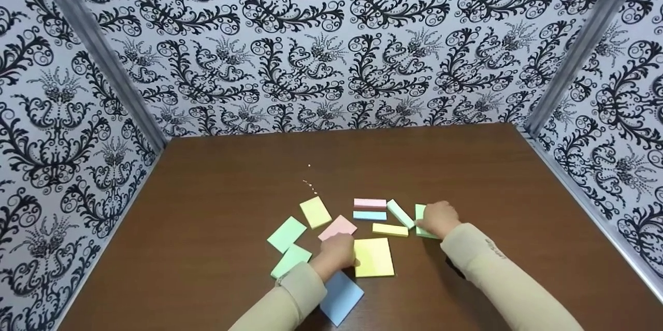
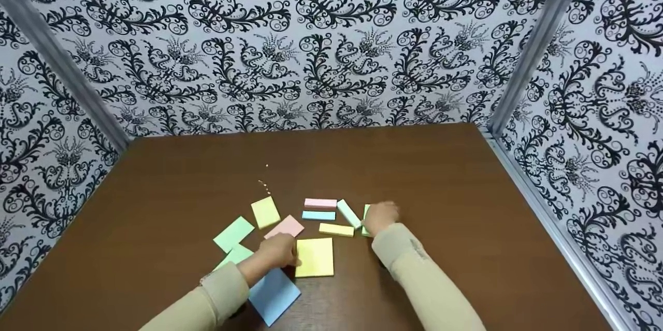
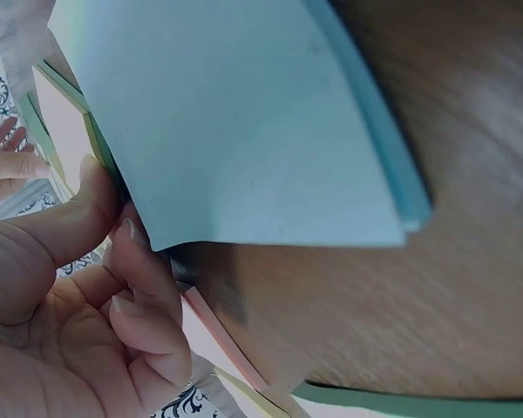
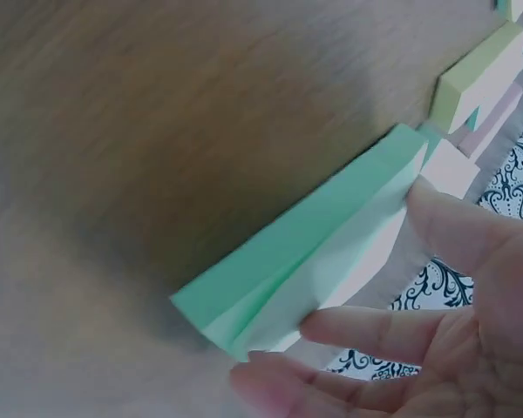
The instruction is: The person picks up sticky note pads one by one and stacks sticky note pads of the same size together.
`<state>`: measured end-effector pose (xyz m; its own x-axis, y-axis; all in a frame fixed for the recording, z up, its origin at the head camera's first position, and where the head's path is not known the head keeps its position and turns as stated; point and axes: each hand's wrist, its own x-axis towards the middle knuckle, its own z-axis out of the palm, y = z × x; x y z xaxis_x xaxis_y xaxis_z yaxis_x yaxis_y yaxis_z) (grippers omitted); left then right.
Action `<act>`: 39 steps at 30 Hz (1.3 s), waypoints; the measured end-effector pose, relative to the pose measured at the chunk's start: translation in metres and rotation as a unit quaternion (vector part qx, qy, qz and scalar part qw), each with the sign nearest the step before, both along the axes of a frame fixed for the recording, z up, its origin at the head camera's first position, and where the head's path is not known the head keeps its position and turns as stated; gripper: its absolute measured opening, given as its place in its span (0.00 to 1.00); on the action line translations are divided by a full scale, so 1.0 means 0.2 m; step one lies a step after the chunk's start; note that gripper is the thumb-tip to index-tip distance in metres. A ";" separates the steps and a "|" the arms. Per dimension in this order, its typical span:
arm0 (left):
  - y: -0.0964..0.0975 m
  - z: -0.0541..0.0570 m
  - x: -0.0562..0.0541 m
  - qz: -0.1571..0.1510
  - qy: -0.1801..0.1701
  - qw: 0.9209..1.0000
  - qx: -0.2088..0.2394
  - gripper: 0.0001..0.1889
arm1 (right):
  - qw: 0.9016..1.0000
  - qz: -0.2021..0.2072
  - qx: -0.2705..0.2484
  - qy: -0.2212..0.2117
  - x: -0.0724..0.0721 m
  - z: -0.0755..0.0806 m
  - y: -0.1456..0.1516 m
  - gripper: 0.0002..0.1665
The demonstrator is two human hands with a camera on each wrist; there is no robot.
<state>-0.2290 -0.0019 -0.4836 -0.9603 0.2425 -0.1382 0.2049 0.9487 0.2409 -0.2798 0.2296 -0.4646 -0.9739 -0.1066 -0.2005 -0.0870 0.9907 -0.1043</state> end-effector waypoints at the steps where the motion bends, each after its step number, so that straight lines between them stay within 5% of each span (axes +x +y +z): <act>1: 0.00 0.00 0.00 -0.001 0.001 1.000 0.004 0.15 | 1.000 -0.001 -0.001 -0.003 0.00 0.00 0.00 0.26; 9: -0.01 0.00 -0.02 0.000 -0.015 1.000 0.000 0.15 | 0.999 -0.010 -0.035 -0.028 0.02 0.00 -0.01 0.24; 21: 0.01 -0.01 0.00 -0.011 -0.007 1.000 -0.012 0.17 | 0.996 0.081 -0.046 0.010 0.12 -0.07 0.13 0.33; 31: 0.00 -0.01 0.01 -0.006 -0.012 1.000 -0.001 0.16 | 0.977 0.177 -0.122 -0.005 0.22 -0.05 0.27 0.35; 39: 0.01 0.00 0.00 -0.005 -0.009 1.000 -0.006 0.15 | 0.955 0.233 -0.169 -0.074 0.22 -0.05 0.36 0.35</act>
<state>-0.2286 -0.0006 -0.4829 -0.9550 0.2504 -0.1587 0.2101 0.9494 0.2333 -0.2358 0.3021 -0.4740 -0.7688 -0.6042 -0.2094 -0.4693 0.7555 -0.4571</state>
